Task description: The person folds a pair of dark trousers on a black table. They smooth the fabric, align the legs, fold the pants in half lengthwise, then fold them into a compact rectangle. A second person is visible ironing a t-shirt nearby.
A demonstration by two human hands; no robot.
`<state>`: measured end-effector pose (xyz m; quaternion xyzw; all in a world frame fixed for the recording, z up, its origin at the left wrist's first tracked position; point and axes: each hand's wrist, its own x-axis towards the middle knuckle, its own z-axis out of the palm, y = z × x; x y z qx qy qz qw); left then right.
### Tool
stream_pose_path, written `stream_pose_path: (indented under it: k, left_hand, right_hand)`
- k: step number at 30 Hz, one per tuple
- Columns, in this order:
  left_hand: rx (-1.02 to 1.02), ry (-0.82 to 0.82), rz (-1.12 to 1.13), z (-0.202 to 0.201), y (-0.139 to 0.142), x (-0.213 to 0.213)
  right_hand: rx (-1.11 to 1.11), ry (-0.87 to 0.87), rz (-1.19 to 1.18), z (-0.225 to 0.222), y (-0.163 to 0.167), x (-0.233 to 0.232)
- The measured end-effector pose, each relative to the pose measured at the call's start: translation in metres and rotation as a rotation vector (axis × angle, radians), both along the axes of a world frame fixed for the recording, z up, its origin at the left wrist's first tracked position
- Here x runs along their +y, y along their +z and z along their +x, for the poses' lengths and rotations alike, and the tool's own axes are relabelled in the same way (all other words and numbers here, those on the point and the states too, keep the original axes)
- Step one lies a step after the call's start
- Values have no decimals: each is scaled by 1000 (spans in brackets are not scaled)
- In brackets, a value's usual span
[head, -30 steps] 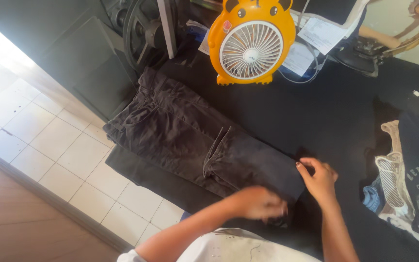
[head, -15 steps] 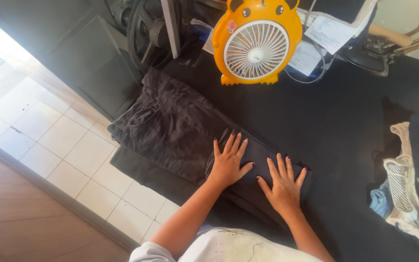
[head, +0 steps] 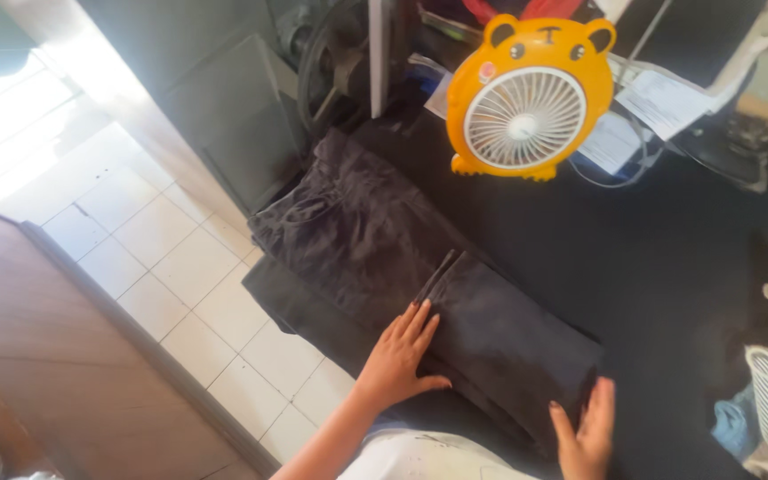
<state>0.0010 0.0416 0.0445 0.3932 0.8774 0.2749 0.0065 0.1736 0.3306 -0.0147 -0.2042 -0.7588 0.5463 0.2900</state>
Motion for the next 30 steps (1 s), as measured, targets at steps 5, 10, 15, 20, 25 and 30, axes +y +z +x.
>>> stream_pose_path:
  k: [5, 10, 15, 20, 25, 30]
  left_hand:
    - [4, 9, 44, 0, -2, -5]
    - [20, 38, 74, 1, -8, -5]
    - [-56, 34, 188, -1, -5, -11]
    - [-113, 133, 424, -3, -5, -16]
    - [-666, 267, 823, -14, -31, -24]
    - [-1207, 421, 1220, -50, -68, -32]
  right_hand:
    - [-155, -198, -522, -2, -6, 23]
    - [-366, 19, -643, -14, 10, 55]
    - [-244, -120, -637, -43, 51, 47]
    - [-72, 21, -599, -97, 154, -28]
    - [-71, 57, -816, -229, 211, -136]
    - [-76, 642, -971, -395, 153, -258]
